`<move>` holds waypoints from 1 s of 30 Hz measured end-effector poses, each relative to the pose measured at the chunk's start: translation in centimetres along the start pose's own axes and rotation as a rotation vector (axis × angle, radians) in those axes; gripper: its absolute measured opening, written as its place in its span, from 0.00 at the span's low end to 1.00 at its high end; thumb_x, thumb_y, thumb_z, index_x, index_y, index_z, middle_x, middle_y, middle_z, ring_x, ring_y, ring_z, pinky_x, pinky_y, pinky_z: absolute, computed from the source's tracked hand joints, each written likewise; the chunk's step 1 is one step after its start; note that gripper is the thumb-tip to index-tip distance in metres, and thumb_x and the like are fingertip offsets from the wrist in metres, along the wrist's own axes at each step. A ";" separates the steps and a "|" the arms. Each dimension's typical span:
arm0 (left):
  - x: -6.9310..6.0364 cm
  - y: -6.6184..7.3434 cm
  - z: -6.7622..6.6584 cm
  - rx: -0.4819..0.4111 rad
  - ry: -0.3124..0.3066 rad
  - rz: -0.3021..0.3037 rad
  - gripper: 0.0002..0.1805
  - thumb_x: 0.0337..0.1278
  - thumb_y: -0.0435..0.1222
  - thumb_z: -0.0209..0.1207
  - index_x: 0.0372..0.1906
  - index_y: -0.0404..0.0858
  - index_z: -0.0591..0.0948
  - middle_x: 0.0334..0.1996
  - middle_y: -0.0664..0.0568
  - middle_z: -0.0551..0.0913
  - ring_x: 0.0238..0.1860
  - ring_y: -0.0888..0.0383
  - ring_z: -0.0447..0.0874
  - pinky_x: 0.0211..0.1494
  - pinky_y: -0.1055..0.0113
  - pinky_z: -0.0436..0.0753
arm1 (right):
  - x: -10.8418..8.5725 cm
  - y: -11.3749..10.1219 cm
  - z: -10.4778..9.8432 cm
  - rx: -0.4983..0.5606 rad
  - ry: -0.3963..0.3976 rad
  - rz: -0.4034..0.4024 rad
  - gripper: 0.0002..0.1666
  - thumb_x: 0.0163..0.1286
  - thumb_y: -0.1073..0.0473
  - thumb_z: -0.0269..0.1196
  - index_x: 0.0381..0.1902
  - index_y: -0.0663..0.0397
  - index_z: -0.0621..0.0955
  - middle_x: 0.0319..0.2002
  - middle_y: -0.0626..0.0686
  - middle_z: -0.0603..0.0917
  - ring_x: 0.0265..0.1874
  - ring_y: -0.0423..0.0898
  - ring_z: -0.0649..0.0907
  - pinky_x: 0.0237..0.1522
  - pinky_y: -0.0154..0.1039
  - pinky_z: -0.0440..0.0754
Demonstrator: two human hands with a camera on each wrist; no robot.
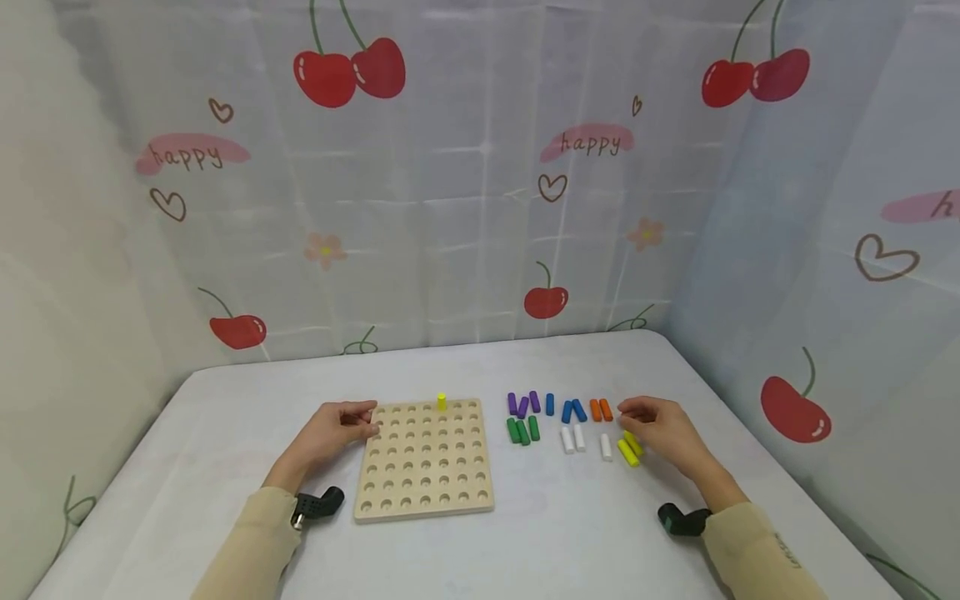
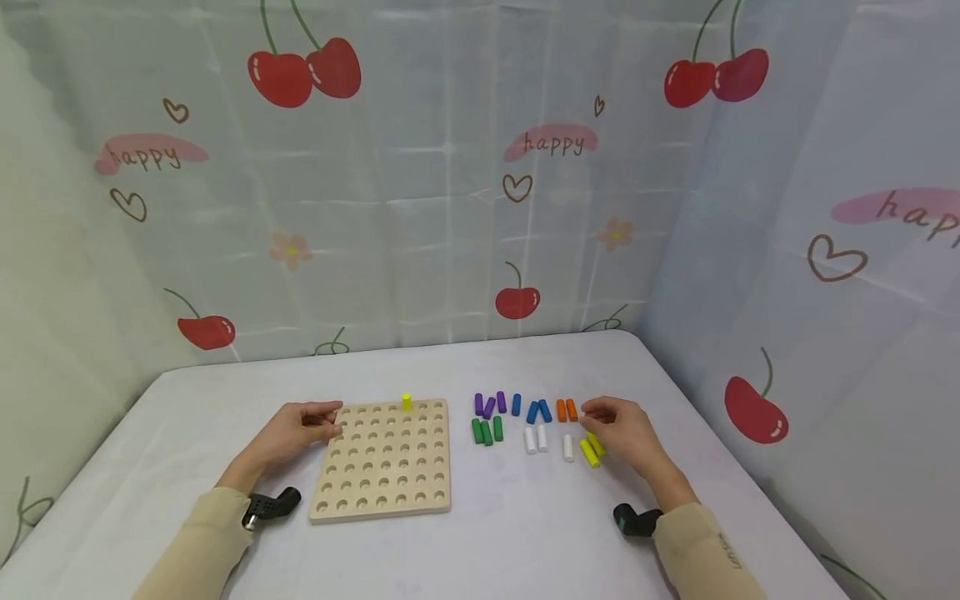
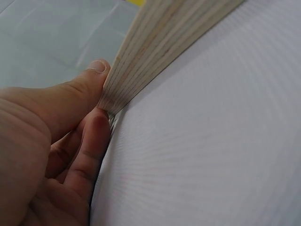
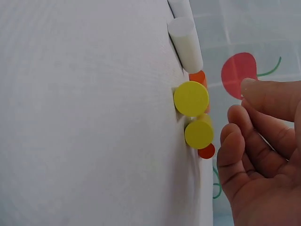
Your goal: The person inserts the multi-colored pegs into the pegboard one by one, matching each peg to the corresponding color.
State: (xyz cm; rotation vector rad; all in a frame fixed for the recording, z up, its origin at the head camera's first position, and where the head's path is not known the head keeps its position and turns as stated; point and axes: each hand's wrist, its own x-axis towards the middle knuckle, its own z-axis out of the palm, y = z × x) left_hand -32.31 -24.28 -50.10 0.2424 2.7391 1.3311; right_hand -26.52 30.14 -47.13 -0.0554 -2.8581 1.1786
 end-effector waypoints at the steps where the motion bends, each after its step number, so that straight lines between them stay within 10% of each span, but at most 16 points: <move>1: 0.0 0.0 0.0 0.002 0.002 0.001 0.31 0.59 0.44 0.73 0.66 0.38 0.81 0.40 0.53 0.87 0.43 0.58 0.78 0.48 0.69 0.76 | 0.0 0.1 -0.1 -0.003 0.000 -0.001 0.20 0.74 0.54 0.66 0.57 0.59 0.83 0.52 0.60 0.86 0.50 0.54 0.83 0.47 0.41 0.83; 30: 0.1 -0.2 0.1 -0.025 0.001 -0.010 0.30 0.60 0.41 0.72 0.65 0.36 0.81 0.40 0.53 0.87 0.42 0.59 0.79 0.45 0.71 0.76 | -0.9 1.5 -0.3 -0.080 -0.047 0.036 0.18 0.67 0.60 0.71 0.51 0.64 0.84 0.40 0.55 0.84 0.39 0.49 0.80 0.39 0.40 0.78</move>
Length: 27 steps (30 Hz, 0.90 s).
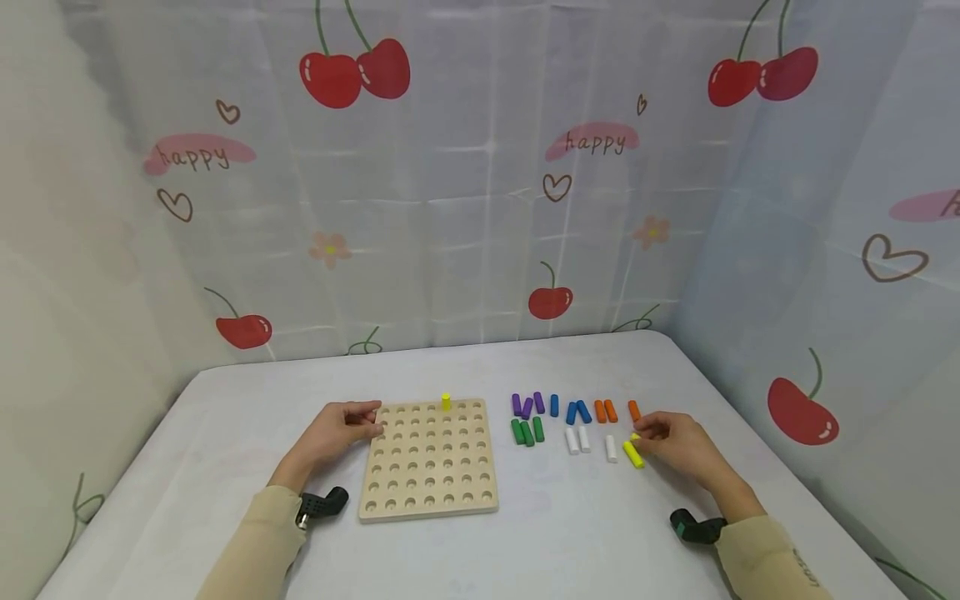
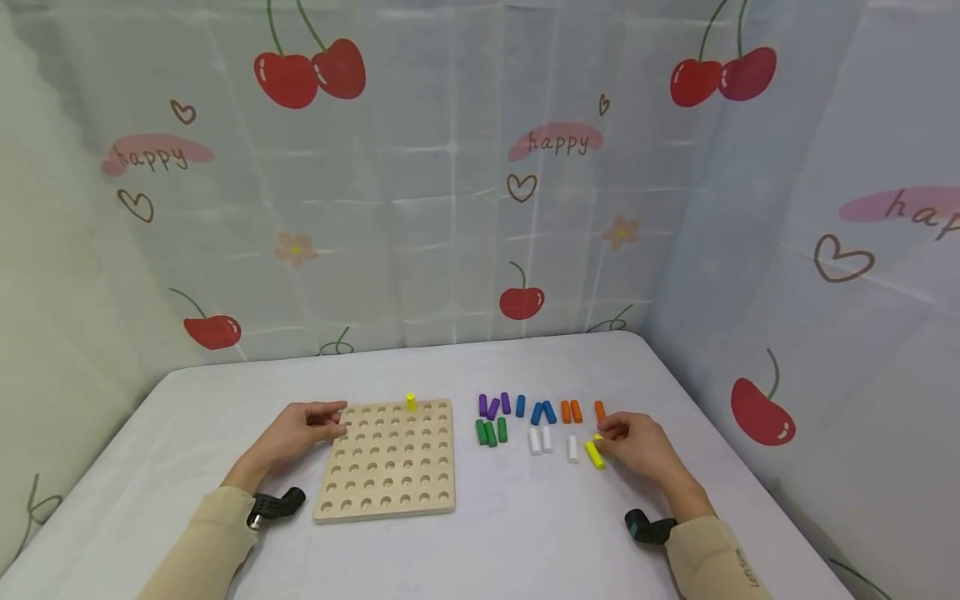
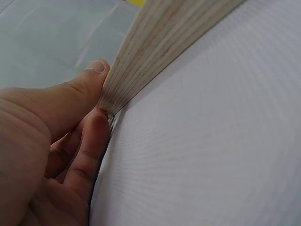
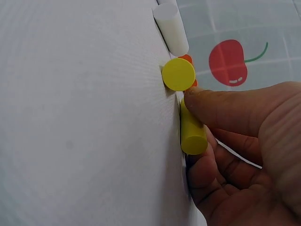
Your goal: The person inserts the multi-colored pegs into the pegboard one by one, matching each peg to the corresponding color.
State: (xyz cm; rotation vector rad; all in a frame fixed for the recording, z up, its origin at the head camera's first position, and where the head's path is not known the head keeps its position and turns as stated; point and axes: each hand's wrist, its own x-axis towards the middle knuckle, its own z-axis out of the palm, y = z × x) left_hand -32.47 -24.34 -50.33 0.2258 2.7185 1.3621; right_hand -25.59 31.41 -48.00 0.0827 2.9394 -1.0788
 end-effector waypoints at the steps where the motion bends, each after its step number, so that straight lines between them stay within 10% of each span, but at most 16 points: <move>1: 0.0 0.0 0.0 0.002 -0.001 -0.002 0.30 0.60 0.42 0.72 0.65 0.36 0.81 0.40 0.54 0.87 0.42 0.59 0.79 0.45 0.71 0.76 | 0.0 0.0 0.0 -0.011 -0.002 0.001 0.18 0.66 0.60 0.71 0.51 0.63 0.84 0.40 0.55 0.84 0.38 0.49 0.80 0.39 0.40 0.78; 27: -0.2 0.2 -0.1 0.018 0.001 0.012 0.30 0.60 0.42 0.72 0.66 0.37 0.81 0.39 0.54 0.87 0.42 0.58 0.78 0.46 0.70 0.75 | -0.1 -0.7 -0.5 -0.054 0.028 -0.058 0.19 0.70 0.61 0.68 0.56 0.64 0.84 0.47 0.59 0.86 0.44 0.51 0.81 0.47 0.47 0.83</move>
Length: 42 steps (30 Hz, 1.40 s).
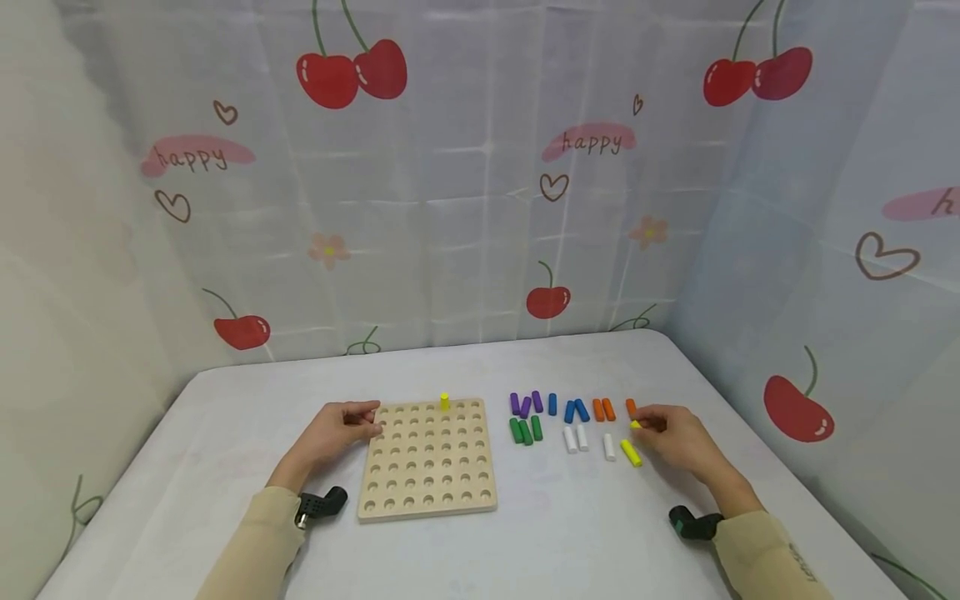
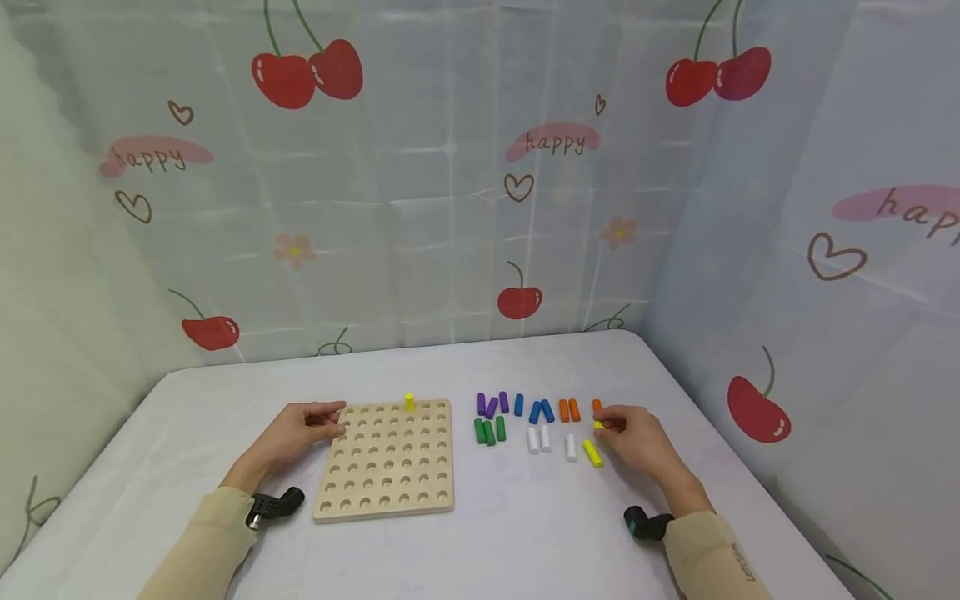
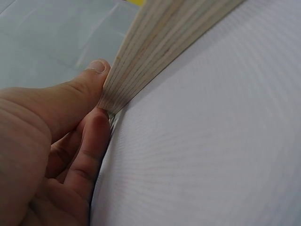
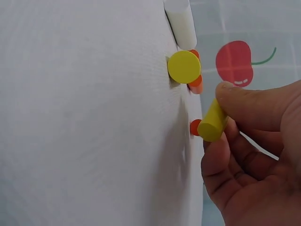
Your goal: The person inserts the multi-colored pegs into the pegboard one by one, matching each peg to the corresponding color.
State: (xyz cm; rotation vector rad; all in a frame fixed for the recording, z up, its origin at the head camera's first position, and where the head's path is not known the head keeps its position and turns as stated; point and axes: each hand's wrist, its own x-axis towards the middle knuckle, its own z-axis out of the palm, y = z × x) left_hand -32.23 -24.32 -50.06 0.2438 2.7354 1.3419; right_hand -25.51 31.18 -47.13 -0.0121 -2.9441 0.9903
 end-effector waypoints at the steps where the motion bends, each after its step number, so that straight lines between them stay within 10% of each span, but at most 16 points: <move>1: 0.0 0.0 0.0 0.001 -0.001 0.000 0.30 0.60 0.42 0.72 0.66 0.36 0.81 0.39 0.54 0.87 0.42 0.58 0.78 0.46 0.70 0.75 | 0.0 -0.1 -0.1 0.003 -0.001 -0.002 0.20 0.70 0.61 0.68 0.57 0.64 0.83 0.48 0.60 0.86 0.45 0.52 0.81 0.47 0.48 0.83; 18: 0.1 -0.1 0.0 -0.005 -0.004 -0.004 0.31 0.60 0.42 0.72 0.66 0.35 0.81 0.40 0.53 0.87 0.43 0.58 0.78 0.46 0.71 0.76 | 1.4 -4.0 -0.2 0.057 -0.010 -0.041 0.19 0.76 0.60 0.63 0.62 0.58 0.82 0.56 0.61 0.84 0.52 0.56 0.82 0.55 0.54 0.83; 42: 0.4 -0.4 0.1 -0.008 -0.013 -0.007 0.31 0.59 0.44 0.73 0.66 0.37 0.81 0.40 0.53 0.87 0.43 0.58 0.78 0.48 0.69 0.76 | 4.8 -12.3 5.1 0.226 -0.068 -0.081 0.17 0.75 0.60 0.65 0.59 0.51 0.84 0.53 0.54 0.86 0.54 0.52 0.83 0.57 0.51 0.83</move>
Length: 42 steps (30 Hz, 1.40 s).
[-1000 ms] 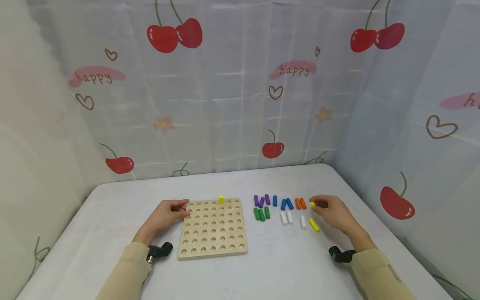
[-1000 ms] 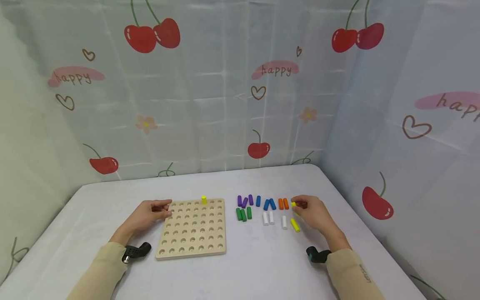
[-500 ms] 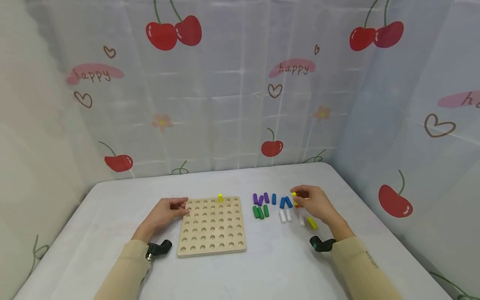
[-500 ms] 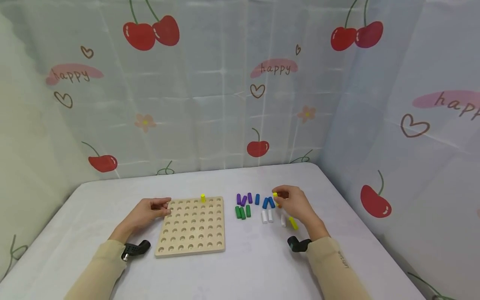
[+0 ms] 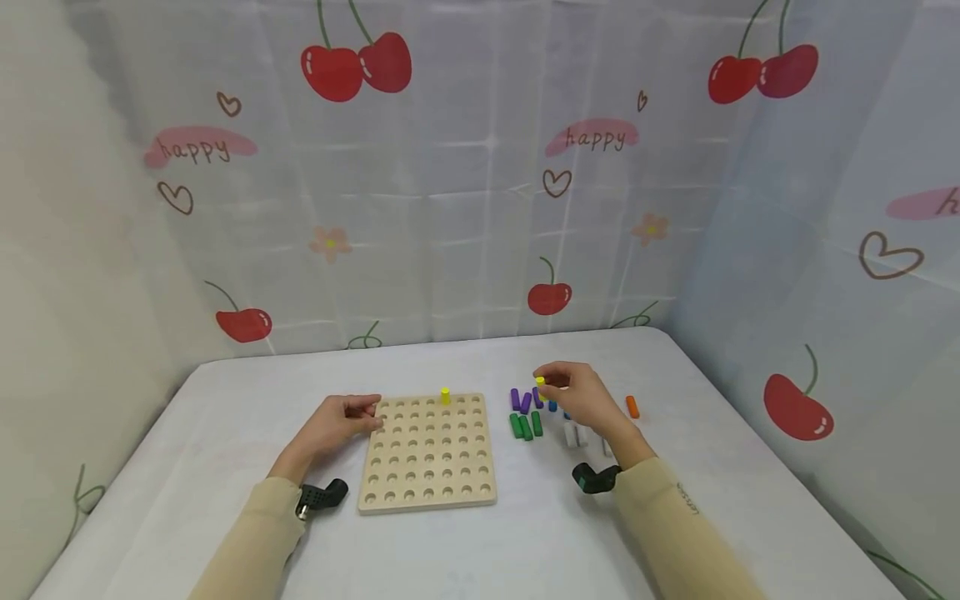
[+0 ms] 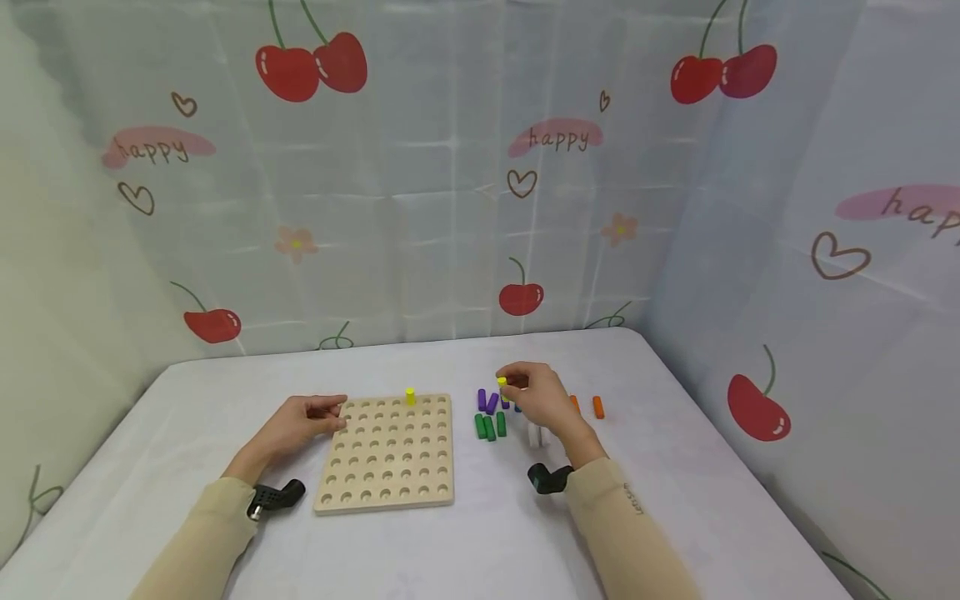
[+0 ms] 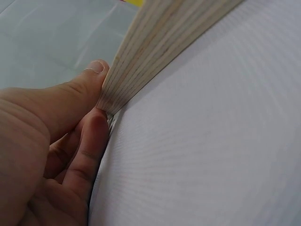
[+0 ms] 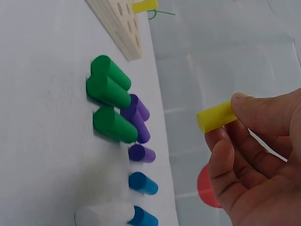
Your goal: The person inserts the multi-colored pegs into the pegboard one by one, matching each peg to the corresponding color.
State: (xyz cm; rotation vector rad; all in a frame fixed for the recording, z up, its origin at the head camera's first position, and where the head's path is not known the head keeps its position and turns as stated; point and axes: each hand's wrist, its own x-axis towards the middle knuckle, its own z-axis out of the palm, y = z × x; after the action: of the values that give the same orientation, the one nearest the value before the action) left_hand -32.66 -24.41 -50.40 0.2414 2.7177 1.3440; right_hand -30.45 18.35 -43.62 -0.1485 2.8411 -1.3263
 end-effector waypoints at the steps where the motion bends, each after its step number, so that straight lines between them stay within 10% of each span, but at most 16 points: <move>1: 0.0 0.0 0.0 0.001 0.000 0.004 0.31 0.59 0.44 0.73 0.66 0.36 0.81 0.40 0.53 0.87 0.43 0.58 0.78 0.48 0.69 0.76 | 0.2 -0.3 0.4 0.007 -0.003 0.002 0.16 0.74 0.60 0.65 0.59 0.50 0.84 0.53 0.53 0.87 0.53 0.52 0.83 0.56 0.50 0.84; 42: 0.1 -0.2 0.1 -0.017 0.006 0.005 0.31 0.59 0.43 0.73 0.66 0.37 0.81 0.41 0.53 0.87 0.43 0.59 0.80 0.46 0.70 0.78 | 5.0 -4.3 10.2 0.243 -0.057 -0.010 0.14 0.72 0.64 0.67 0.54 0.56 0.87 0.49 0.54 0.87 0.50 0.49 0.84 0.53 0.44 0.83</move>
State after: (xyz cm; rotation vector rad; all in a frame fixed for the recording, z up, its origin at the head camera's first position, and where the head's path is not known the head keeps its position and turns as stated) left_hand -32.74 -24.47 -50.62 0.2435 2.7111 1.3701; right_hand -34.60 7.36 -46.65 -0.1949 2.6088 -1.6262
